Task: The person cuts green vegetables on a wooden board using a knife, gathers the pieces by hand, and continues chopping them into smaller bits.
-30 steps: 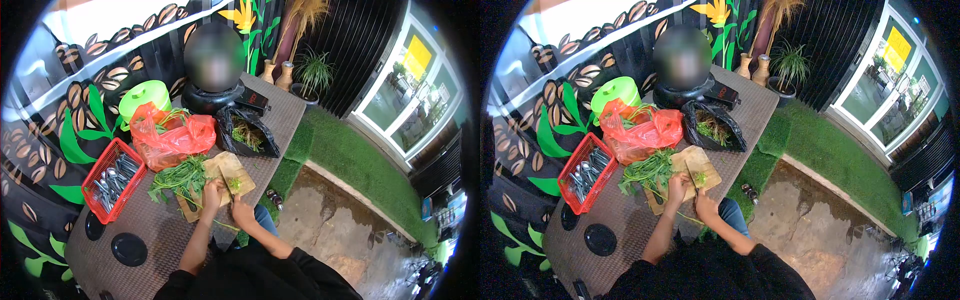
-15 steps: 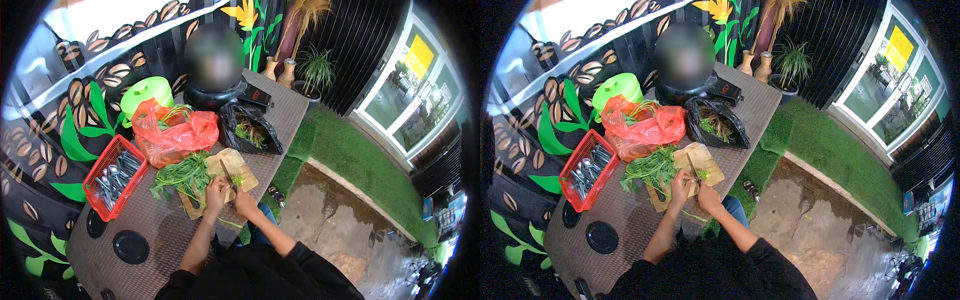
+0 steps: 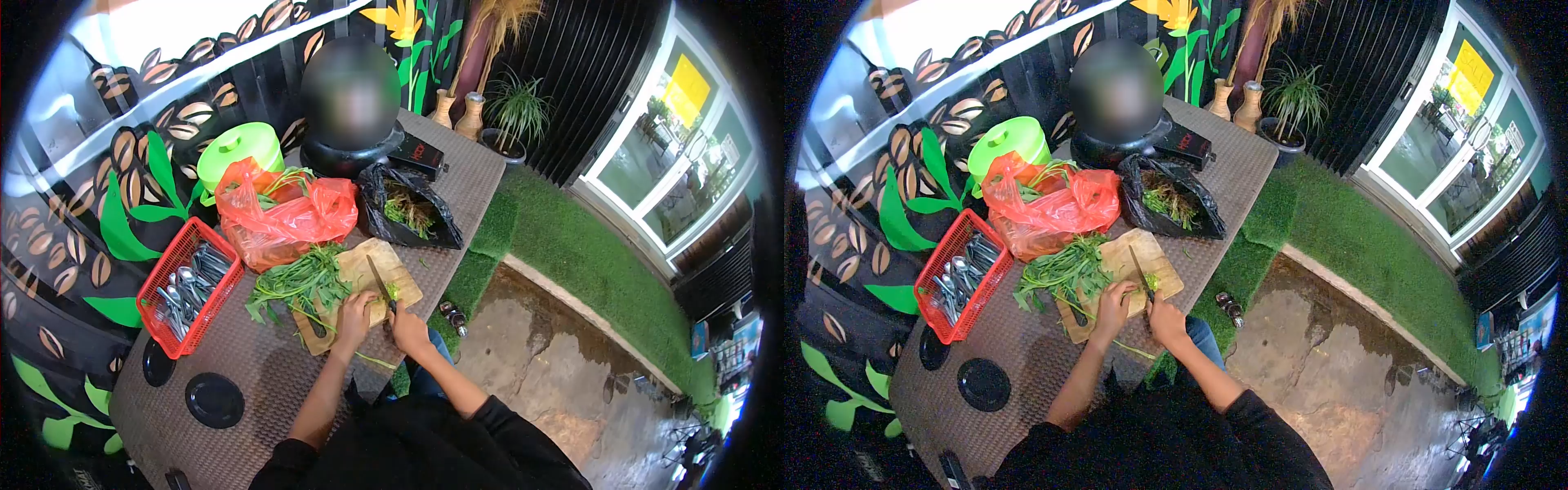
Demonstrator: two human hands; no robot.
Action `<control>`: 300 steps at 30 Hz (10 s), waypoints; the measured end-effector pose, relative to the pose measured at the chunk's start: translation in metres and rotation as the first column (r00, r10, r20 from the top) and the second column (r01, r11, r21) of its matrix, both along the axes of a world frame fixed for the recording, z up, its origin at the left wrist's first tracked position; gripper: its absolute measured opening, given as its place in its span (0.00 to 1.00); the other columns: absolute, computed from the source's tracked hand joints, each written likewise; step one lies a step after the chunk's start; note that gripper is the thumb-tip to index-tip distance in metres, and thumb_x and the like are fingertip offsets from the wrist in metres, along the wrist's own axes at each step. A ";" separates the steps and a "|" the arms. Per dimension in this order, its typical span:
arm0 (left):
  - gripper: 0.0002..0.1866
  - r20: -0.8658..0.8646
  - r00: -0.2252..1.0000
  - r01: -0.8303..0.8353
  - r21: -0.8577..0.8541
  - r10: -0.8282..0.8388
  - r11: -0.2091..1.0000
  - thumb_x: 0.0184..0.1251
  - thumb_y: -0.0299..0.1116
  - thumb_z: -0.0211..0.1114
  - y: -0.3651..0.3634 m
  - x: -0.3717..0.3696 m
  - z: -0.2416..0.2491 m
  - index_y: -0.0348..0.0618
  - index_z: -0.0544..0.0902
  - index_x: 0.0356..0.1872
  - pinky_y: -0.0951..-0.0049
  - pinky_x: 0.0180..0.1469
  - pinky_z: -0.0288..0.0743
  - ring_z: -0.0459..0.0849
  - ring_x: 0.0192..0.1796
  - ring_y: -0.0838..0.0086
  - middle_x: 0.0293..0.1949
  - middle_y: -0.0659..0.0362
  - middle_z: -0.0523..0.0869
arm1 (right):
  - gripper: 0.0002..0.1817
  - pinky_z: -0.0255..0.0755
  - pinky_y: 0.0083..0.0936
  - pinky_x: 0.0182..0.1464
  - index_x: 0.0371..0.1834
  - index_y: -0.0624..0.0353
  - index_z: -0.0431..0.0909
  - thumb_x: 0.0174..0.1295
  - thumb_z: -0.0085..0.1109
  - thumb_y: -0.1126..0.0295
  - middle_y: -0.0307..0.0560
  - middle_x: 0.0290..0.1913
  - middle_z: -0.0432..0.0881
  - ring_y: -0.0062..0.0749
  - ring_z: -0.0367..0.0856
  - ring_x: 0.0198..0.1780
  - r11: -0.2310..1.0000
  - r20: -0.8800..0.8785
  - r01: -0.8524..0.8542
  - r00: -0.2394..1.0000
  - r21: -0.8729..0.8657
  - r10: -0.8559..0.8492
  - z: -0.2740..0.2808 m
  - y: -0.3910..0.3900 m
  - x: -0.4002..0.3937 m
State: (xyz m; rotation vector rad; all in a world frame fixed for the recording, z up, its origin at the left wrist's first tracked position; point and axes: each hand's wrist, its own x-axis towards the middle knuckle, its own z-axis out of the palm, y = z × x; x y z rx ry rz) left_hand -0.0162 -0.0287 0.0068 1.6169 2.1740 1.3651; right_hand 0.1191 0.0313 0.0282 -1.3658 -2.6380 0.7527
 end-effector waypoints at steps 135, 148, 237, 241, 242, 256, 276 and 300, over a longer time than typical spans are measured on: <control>0.13 0.049 0.999 -0.010 -0.120 0.016 0.993 0.47 0.24 0.68 -0.003 -0.024 0.024 0.41 0.84 0.37 0.65 0.50 0.72 0.80 0.40 0.60 0.36 0.52 0.83 | 0.18 0.72 0.52 0.36 0.47 0.68 0.62 0.65 0.45 0.62 0.67 0.29 0.79 0.63 0.78 0.33 0.993 -0.106 -0.089 0.991 -0.073 0.081 0.001 0.002 0.003; 0.07 -0.049 0.999 0.010 -0.127 -0.016 0.992 0.50 0.27 0.65 -0.002 -0.019 0.022 0.39 0.84 0.33 0.65 0.45 0.72 0.79 0.39 0.59 0.32 0.52 0.84 | 0.16 0.74 0.49 0.38 0.42 0.67 0.68 0.62 0.47 0.62 0.66 0.30 0.80 0.61 0.80 0.33 0.999 -0.094 -0.026 0.995 -0.022 0.024 0.014 -0.003 0.005; 0.14 0.650 0.722 0.163 0.173 -0.237 0.971 0.50 0.16 0.65 -0.035 -0.052 0.048 0.32 0.82 0.41 0.75 0.44 0.79 0.82 0.39 0.74 0.40 0.54 0.83 | 0.08 0.67 0.19 0.28 0.30 0.66 0.78 0.55 0.59 0.70 0.36 0.22 0.76 0.16 0.71 0.25 0.903 -0.780 -0.235 0.607 -0.359 -0.152 0.011 0.006 -0.058; 0.10 0.565 0.804 0.101 0.174 -0.184 0.980 0.51 0.17 0.65 -0.034 -0.057 0.040 0.32 0.84 0.37 0.77 0.44 0.77 0.82 0.39 0.74 0.39 0.54 0.84 | 0.08 0.66 0.19 0.27 0.30 0.64 0.78 0.55 0.60 0.70 0.34 0.20 0.75 0.14 0.69 0.23 0.847 -0.723 -0.241 0.655 -0.473 -0.218 0.023 0.004 -0.058; 0.09 0.540 0.824 0.081 0.185 -0.170 0.979 0.51 0.17 0.63 -0.034 -0.057 0.040 0.33 0.85 0.34 0.77 0.45 0.76 0.82 0.39 0.74 0.38 0.56 0.84 | 0.08 0.66 0.19 0.27 0.30 0.64 0.78 0.55 0.60 0.70 0.34 0.20 0.75 0.14 0.69 0.23 0.847 -0.723 -0.241 0.656 -0.473 -0.217 0.022 0.003 -0.060; 0.09 0.733 0.679 -0.382 0.303 0.043 0.873 0.55 0.20 0.66 -0.047 -0.074 0.045 0.28 0.81 0.38 0.81 0.43 0.75 0.82 0.36 0.78 0.35 0.54 0.85 | 0.11 0.71 0.41 0.34 0.24 0.67 0.76 0.46 0.64 0.69 0.61 0.24 0.77 0.55 0.78 0.28 0.996 -0.511 0.039 0.860 0.078 0.006 -0.037 -0.004 -0.087; 0.13 0.878 0.479 -0.097 0.050 0.003 0.994 0.62 0.35 0.65 -0.032 -0.043 0.006 0.38 0.81 0.43 0.81 0.33 0.69 0.78 0.34 0.80 0.35 0.62 0.83 | 0.09 0.59 0.18 0.17 0.26 0.62 0.77 0.55 0.64 0.68 0.32 0.17 0.72 0.13 0.64 0.15 0.978 -0.840 -0.131 0.539 -0.163 -0.068 -0.010 -0.001 -0.071; 0.09 0.816 0.541 -0.528 0.141 0.203 0.837 0.66 0.27 0.57 -0.058 -0.069 -0.005 0.29 0.79 0.40 0.78 0.45 0.71 0.81 0.39 0.76 0.38 0.56 0.84 | 0.09 0.71 0.43 0.39 0.34 0.56 0.79 0.47 0.57 0.73 0.54 0.34 0.80 0.51 0.79 0.35 0.924 -0.442 -0.364 0.814 0.118 0.378 -0.023 0.007 -0.100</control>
